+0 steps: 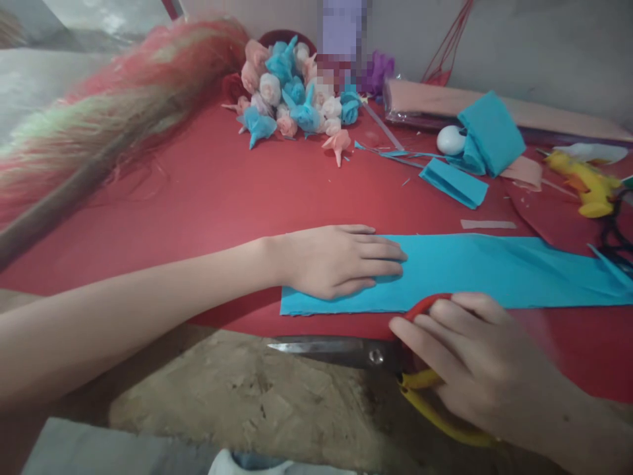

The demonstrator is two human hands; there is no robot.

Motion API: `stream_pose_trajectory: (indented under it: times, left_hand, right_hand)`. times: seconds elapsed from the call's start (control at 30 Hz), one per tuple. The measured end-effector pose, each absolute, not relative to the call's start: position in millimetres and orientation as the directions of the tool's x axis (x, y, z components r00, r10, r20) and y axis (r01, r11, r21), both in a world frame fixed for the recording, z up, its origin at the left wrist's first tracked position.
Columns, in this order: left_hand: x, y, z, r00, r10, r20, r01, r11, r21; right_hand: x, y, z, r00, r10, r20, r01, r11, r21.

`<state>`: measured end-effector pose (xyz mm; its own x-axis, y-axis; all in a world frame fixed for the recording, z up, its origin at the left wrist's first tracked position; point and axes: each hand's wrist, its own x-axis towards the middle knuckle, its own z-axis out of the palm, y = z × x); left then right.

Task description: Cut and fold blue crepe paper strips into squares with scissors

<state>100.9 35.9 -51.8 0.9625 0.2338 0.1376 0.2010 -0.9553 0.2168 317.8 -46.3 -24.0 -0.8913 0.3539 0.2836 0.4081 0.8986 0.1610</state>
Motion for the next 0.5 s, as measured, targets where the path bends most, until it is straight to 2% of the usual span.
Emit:
stream_pose_trajectory:
  times: [0.1, 0.23, 0.33, 0.4, 0.43, 0.5]
  left_hand:
    - [99.8, 35.8, -52.6, 0.962, 0.238, 0.137, 0.204, -0.953, 0.225]
    - [99.4, 35.7, -54.2, 0.958, 0.235, 0.165, 0.195, -0.954, 0.228]
    - [99.9, 34.8, -48.4, 0.960, 0.232, 0.158, 0.193, -0.953, 0.233]
    - [98.7, 33.5, -38.5, 0.961, 0.245, 0.127, 0.212, -0.950, 0.231]
    - [97.2, 32.6, -31.9, 0.961, 0.258, 0.097, 0.231, -0.947, 0.223]
    - [91.9, 30.8, -16.7, 0.955, 0.295, 0.014, 0.287, -0.939, 0.188]
  right_hand:
    - [333.0, -45.1, -15.9, -0.813, 0.469, 0.344, 0.534, 0.837, 0.119]
    - [350.8, -25.6, -1.0, -0.584, 0.693, 0.423, 0.793, 0.597, 0.117]
    - [359.9, 5.2, 1.4, -0.405, 0.860, 0.311, 0.912, 0.404, 0.071]
    - [362.4, 29.2, -2.6, -0.299, 0.922, 0.246, 0.952, 0.305, 0.013]
    - [362.4, 41.0, -5.4, -0.278, 0.944, 0.180, 0.958, 0.285, -0.015]
    - [359.8, 61.9, -11.3, -0.303, 0.941, 0.149, 0.949, 0.312, -0.038]
